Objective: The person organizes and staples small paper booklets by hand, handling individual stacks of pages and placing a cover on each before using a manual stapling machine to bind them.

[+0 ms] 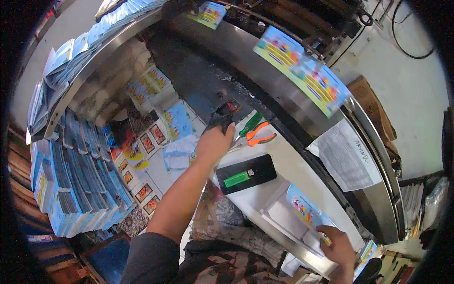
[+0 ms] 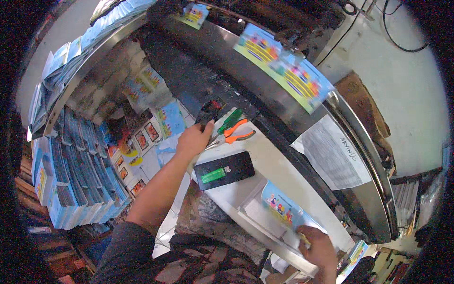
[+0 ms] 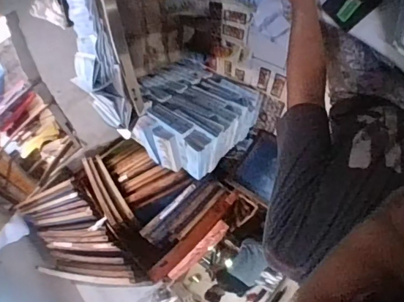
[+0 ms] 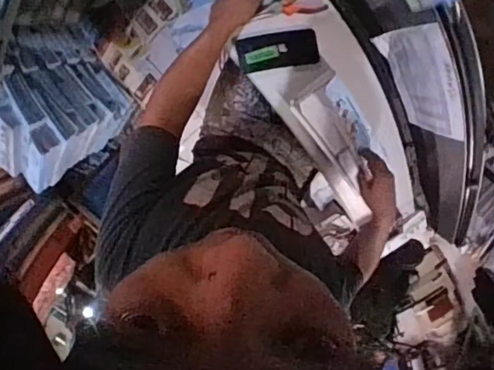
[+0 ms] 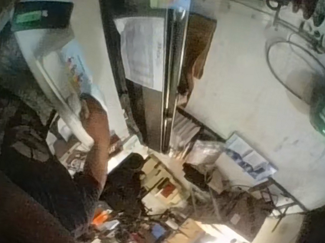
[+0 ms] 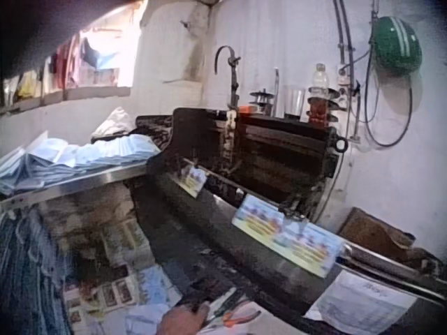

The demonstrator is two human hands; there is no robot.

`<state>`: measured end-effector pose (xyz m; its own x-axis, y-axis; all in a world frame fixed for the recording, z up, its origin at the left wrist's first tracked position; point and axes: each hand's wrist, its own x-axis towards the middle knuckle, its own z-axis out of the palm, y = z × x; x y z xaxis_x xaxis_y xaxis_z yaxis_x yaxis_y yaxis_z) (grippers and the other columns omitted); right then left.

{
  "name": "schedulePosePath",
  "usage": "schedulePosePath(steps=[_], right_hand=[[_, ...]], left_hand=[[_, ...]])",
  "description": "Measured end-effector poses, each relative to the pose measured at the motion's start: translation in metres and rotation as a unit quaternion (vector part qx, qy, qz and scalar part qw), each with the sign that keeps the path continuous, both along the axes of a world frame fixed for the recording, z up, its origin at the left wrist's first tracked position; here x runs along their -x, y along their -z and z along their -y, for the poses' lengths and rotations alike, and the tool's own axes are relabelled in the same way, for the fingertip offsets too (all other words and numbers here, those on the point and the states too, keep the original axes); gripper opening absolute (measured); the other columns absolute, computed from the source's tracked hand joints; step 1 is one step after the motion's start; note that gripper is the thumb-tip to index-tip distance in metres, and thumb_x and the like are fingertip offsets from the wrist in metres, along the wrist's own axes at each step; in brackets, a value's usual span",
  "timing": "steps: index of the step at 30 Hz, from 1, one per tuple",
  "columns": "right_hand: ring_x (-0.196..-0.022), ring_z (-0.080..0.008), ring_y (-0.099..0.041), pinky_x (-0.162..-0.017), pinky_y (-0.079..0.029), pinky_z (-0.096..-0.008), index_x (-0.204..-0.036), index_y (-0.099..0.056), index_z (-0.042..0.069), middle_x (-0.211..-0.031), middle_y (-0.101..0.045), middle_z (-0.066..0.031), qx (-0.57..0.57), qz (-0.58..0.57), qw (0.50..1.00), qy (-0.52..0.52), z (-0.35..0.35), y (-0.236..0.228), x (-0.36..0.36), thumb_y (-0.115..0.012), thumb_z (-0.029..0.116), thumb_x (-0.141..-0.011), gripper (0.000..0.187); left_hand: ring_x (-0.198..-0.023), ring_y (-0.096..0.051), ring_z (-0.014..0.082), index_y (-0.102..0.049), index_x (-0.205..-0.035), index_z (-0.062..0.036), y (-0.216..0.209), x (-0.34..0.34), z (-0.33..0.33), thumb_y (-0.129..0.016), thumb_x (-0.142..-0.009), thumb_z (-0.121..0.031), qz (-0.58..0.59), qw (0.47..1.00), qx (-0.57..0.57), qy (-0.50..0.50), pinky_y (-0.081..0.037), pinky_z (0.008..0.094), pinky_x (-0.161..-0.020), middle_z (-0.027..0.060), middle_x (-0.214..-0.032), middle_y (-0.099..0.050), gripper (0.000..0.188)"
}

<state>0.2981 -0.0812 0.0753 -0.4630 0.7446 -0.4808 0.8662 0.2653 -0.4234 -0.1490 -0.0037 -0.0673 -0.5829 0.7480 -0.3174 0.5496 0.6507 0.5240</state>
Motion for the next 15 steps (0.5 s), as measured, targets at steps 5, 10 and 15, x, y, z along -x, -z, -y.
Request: schedulePosePath(steps=[5,10,15], right_hand=[[-0.091,-0.0410,-0.062,-0.078,-0.047,-0.0444,-0.119,-0.064,0.003,-0.100,-0.068,-0.0228,-0.149,0.133,0.979,0.042,-0.045,-0.040,-0.033,-0.058,0.010,-0.088,0.033],[-0.120,-0.0280,-0.059,-0.100,-0.046,-0.0379,-0.136,-0.052,-0.001,-0.133,-0.059,-0.0189,-0.488,0.037,0.855,0.171,-0.139,-0.115,-0.086,-0.045,0.007,-0.097,0.041],[-0.127,-0.0234,-0.053,-0.109,-0.041,-0.0361,-0.137,-0.054,0.009,-0.138,-0.056,-0.0126,-0.657,-0.016,0.752,0.054,-0.214,-0.092,0.006,-0.044,-0.008,-0.091,0.050]], left_hand=[[-0.099,-0.065,0.0432,-0.070,-0.111,-0.0112,-0.003,0.000,0.002,-0.039,-0.091,-0.066,0.015,1.000,-0.005,0.001,-0.051,0.0492,-0.087,0.0264,-0.102,-0.068,0.066],[-0.097,-0.065,0.0436,-0.070,-0.106,-0.0050,-0.008,-0.004,-0.001,-0.041,-0.091,-0.064,0.019,1.000,-0.005,-0.001,-0.051,0.0496,-0.086,0.0272,-0.099,-0.068,0.067],[-0.094,-0.066,0.0444,-0.069,-0.100,0.0014,-0.013,-0.002,0.006,-0.045,-0.091,-0.059,0.018,0.999,-0.023,-0.014,-0.051,0.0509,-0.085,0.0299,-0.095,-0.067,0.066]])
